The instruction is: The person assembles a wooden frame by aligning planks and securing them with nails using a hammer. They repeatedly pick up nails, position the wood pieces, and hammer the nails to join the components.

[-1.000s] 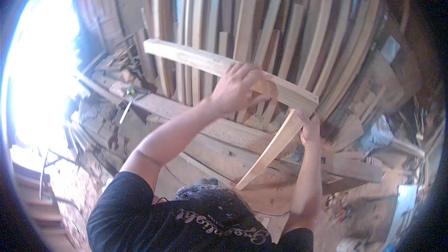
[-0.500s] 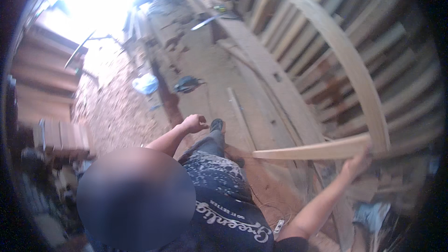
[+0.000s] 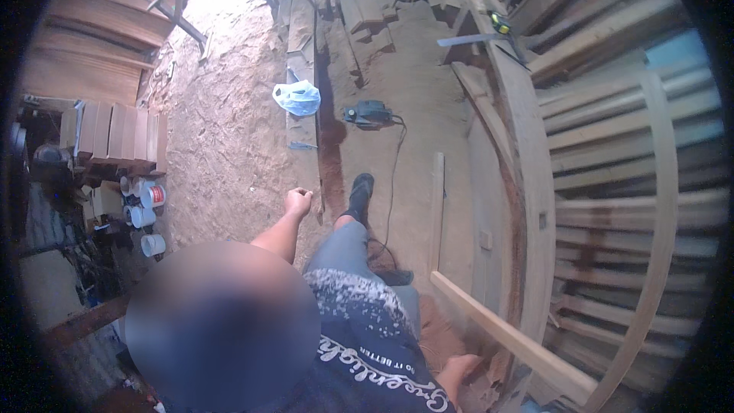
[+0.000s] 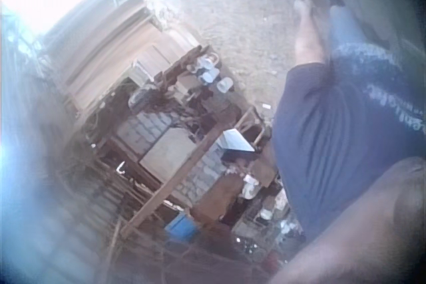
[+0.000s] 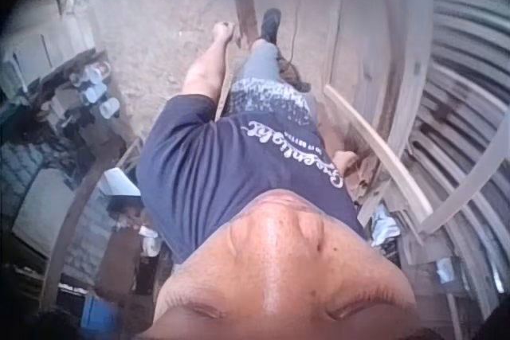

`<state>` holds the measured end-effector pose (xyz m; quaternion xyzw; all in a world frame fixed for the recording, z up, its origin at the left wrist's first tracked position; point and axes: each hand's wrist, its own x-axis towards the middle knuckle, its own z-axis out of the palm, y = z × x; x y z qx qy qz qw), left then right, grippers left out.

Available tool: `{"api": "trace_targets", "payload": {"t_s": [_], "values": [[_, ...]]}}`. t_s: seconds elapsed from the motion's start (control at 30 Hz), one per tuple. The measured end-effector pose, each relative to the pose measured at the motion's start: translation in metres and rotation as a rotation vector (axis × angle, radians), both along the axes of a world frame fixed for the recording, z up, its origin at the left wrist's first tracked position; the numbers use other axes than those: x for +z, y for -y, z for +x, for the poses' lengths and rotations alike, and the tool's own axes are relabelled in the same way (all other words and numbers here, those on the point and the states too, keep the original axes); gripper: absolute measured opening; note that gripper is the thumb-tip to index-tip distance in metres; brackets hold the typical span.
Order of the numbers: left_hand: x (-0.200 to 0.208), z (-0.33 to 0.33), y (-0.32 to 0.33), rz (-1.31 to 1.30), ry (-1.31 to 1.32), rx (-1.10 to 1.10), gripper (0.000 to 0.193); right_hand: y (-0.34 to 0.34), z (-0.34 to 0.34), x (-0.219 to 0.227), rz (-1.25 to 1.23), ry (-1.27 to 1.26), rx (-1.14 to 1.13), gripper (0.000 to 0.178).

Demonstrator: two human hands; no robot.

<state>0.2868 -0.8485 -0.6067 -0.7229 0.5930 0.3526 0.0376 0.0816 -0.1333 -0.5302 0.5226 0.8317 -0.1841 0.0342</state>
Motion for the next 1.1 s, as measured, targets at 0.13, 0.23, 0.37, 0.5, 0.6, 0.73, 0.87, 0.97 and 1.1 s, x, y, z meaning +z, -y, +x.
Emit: {"api": "trace_targets", "payload": {"t_s": [0.13, 0.23, 0.37, 0.5, 0.6, 0.73, 0.87, 0.97, 1.1], "values": [[-0.067, -0.026, 0.076, 0.055, -0.082, 0.277, 0.028, 0.096, 0.022, -0.039, -0.629, 0.624, 0.339, 0.047], [-0.156, -0.035, 0.136, 0.214, -0.164, 0.499, 0.038, 0.181, 0.018, -0.042, -0.510, 0.775, 0.830, 0.027], [-0.185, -0.092, 0.189, 0.146, 0.102, 0.562, 0.049, 0.299, -0.024, -0.027, -0.572, 0.662, 0.512, 0.023], [-0.192, -0.116, 0.210, 0.136, 0.223, 0.777, 0.053, 0.301, -0.027, -0.014, -0.427, 0.779, 0.535, 0.023], [-0.209, -0.116, 0.205, 0.104, 0.200, 0.883, 0.046, 0.277, -0.017, -0.003, -0.372, 0.875, 0.484, 0.024], [-0.221, -0.107, 0.190, 0.081, 0.260, 0.839, 0.040, 0.283, -0.011, 0.004, -0.352, 0.866, 0.431, 0.030], [-0.225, -0.102, 0.178, 0.041, 0.226, 0.840, 0.037, 0.277, -0.008, 0.001, -0.379, 0.833, 0.428, 0.028], [-0.225, -0.105, 0.180, 0.027, 0.237, 0.841, 0.035, 0.281, -0.005, -0.004, -0.379, 0.827, 0.402, 0.028], [-0.232, -0.116, 0.186, 0.027, 0.176, 0.953, 0.034, 0.274, 0.003, -0.006, -0.406, 0.791, 0.424, 0.028]]}}
